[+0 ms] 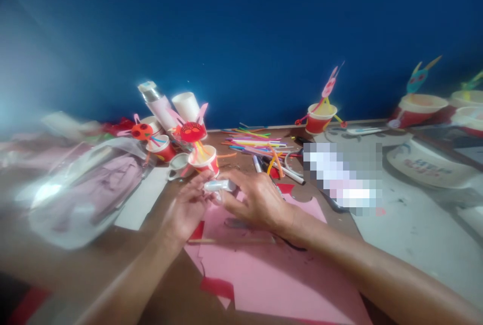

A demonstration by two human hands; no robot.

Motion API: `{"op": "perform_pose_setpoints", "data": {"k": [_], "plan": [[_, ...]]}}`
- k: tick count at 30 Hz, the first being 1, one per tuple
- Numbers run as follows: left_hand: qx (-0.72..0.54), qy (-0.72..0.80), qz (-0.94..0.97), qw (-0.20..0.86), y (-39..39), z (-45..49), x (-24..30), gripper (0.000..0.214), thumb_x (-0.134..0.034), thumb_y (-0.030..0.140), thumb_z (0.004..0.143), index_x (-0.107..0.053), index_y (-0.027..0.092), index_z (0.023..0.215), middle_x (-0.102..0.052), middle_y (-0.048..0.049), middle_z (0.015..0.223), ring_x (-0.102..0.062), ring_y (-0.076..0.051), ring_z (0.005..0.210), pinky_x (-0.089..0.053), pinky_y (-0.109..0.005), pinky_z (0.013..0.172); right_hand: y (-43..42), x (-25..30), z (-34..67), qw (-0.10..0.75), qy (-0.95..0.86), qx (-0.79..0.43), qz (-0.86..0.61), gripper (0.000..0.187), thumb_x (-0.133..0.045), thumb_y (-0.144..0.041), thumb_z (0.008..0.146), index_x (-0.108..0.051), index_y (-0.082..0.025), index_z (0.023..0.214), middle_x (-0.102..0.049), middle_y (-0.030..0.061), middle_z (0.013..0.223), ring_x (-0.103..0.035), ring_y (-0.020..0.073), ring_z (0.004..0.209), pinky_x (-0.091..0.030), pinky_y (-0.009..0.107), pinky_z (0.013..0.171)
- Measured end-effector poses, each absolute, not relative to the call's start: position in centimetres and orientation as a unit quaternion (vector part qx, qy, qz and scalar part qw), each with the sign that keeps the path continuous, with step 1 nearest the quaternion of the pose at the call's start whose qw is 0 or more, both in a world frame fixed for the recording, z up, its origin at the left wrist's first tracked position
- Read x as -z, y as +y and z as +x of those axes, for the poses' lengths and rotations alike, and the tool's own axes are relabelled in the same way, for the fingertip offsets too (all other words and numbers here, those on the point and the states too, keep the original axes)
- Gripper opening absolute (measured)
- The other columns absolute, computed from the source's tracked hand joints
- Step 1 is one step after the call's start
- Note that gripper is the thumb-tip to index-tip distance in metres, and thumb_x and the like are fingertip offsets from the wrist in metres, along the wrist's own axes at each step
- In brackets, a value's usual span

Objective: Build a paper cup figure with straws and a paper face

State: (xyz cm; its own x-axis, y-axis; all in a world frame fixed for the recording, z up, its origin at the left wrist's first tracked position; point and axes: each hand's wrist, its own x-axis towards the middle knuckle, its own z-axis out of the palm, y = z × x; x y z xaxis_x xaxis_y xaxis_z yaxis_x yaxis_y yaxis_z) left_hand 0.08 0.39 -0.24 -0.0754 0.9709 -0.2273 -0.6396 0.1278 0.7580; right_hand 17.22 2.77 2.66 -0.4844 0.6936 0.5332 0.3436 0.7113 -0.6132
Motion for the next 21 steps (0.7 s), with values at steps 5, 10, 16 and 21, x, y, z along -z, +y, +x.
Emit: {"op": "perform_pose_setpoints", "data": {"k": [5, 10, 16, 21], "plan": [[-0.626, 0.372, 0.197, 0.656, 0.5, -0.2, 0.3, 0.035, -0.054, 0.001, 0.063, -0.066, 0.013, 0.093, -0.065, -0.0065, 0.089, -0.059, -0.013, 0.078, -0.047, -0.026, 0.069, 4.0, -3.5, 17.8, 0.419, -0.784, -0.283, -0.360, 0.020, -0.054, -0.016, 0.074, -0.063, -0.018, 0.091, -0.066, -0.0008, 0.068, -0.054, 0.0088, 0.053, -0.040, 0.019, 0.049], [-0.612, 0.380, 0.187, 0.668, 0.5, 0.0, 0.1, 0.032, -0.053, -0.001, 0.064, -0.066, 0.012, 0.091, -0.066, -0.0096, 0.092, -0.061, -0.019, 0.090, -0.049, -0.032, 0.075, 5.5, -2.8, 18.4, 0.442, -0.697, -0.446, -0.347, 0.023, -0.049, -0.019, 0.079, -0.061, -0.016, 0.098, -0.062, -0.0011, 0.062, -0.058, 0.0116, 0.056, -0.045, 0.022, 0.052], [-0.623, 0.420, 0.284, 0.596, 0.3, 0.0, 0.0, 0.024, -0.060, 0.012, 0.071, -0.067, 0.015, 0.093, -0.067, -0.0070, 0.091, -0.062, -0.017, 0.086, -0.049, -0.028, 0.073, 5.6, -1.3, 18.8, 0.477, -0.765, -0.324, -0.287, 0.025, -0.055, -0.019, 0.077, -0.060, -0.019, 0.102, -0.066, 0.0040, 0.093, -0.058, 0.0109, 0.065, -0.045, 0.023, 0.056], [-0.628, 0.489, 0.411, 0.444, -0.2, -0.2, -0.3, 0.024, -0.061, 0.020, 0.074, -0.067, 0.018, 0.097, -0.067, -0.0032, 0.085, -0.060, -0.012, 0.073, -0.048, -0.024, 0.071, 5.2, -0.8, 18.7, 0.486, -0.814, -0.226, -0.225, 0.029, -0.055, -0.015, 0.075, -0.058, -0.019, 0.104, -0.066, 0.0028, 0.092, -0.061, 0.0121, 0.076, -0.048, 0.023, 0.067]]}}
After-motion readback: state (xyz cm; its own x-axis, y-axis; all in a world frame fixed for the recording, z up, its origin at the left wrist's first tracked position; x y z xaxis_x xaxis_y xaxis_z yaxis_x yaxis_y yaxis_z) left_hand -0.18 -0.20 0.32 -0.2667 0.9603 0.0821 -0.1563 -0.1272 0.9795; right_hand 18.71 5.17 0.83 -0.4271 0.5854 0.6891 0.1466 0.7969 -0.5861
